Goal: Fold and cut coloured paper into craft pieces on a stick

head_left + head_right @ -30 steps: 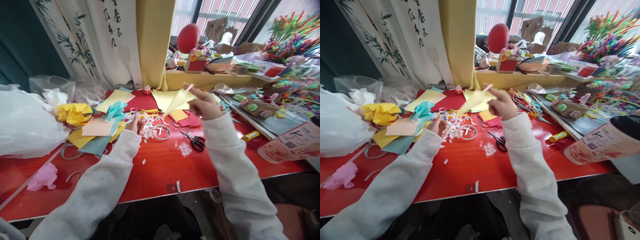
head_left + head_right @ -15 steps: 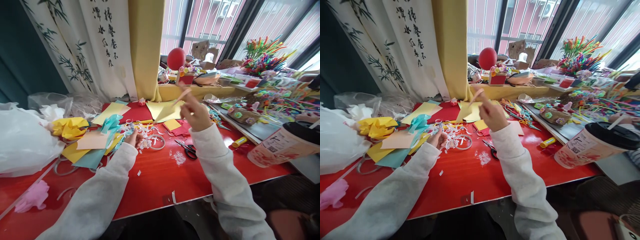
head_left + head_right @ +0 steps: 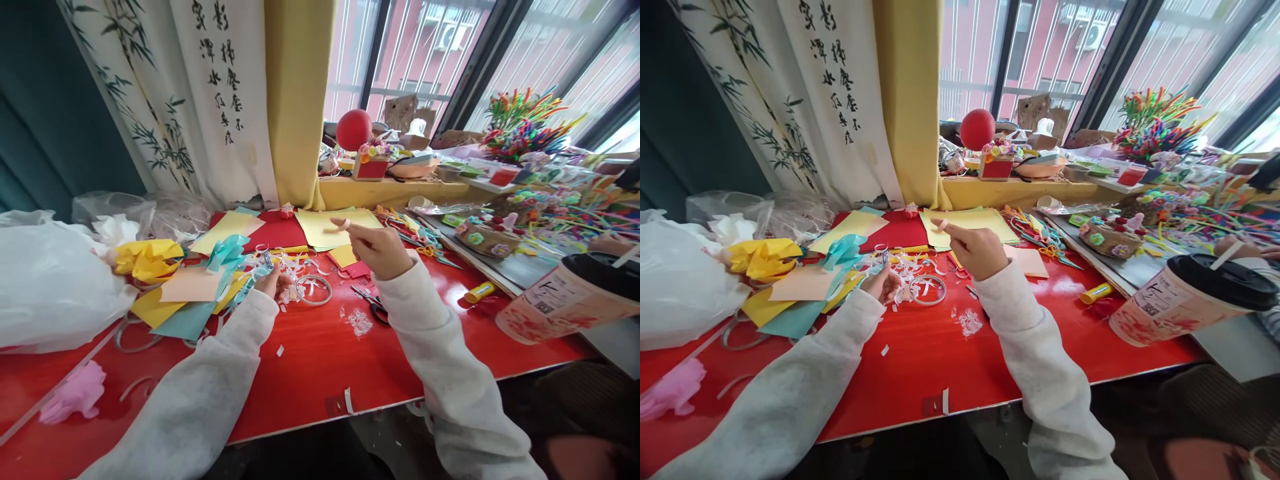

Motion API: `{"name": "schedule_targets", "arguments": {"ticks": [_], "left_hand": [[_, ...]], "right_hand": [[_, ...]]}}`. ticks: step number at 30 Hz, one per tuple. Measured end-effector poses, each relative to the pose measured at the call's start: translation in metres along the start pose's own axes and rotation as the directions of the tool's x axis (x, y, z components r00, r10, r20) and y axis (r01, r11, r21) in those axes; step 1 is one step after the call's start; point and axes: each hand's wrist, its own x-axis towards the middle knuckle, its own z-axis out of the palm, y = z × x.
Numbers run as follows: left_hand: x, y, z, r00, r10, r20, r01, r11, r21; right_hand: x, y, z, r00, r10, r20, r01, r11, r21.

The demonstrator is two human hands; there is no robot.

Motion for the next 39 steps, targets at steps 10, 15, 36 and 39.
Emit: {"name": "schedule_targets", "arguments": {"ticks": [10, 15, 36, 39], "left_hand": [[-0.001, -0.001, 0.001, 0.999, 0.022, 0.025, -0.023, 0.999, 0.026], [-0.001, 0.0, 0.001, 0.999, 0.043, 0.02, -0.044, 0.998, 0.054], [-0.028, 0.015, 0.019, 0.927, 0.185, 0.327, -0.205, 0.978, 0.027], [-0.033, 0.011, 0.02, 0.889, 0.25, 0.385, -0.325, 0.935, 0.143]], "right_hand": [[0.004, 0.018, -0.007, 0.936, 0.215, -0.277, -0.135, 0.95, 0.282], [0.001, 0.02, 0.024, 0.848, 0.196, 0.492, -0.489, 0.647, 0.585], [-0.01, -0.001, 0.063, 0.939, 0.126, 0.32, -0.333, 0.568, 0.753], [-0.013, -0.005, 0.066, 0.931, 0.071, 0.357, -0.324, 0.608, 0.725]]}}
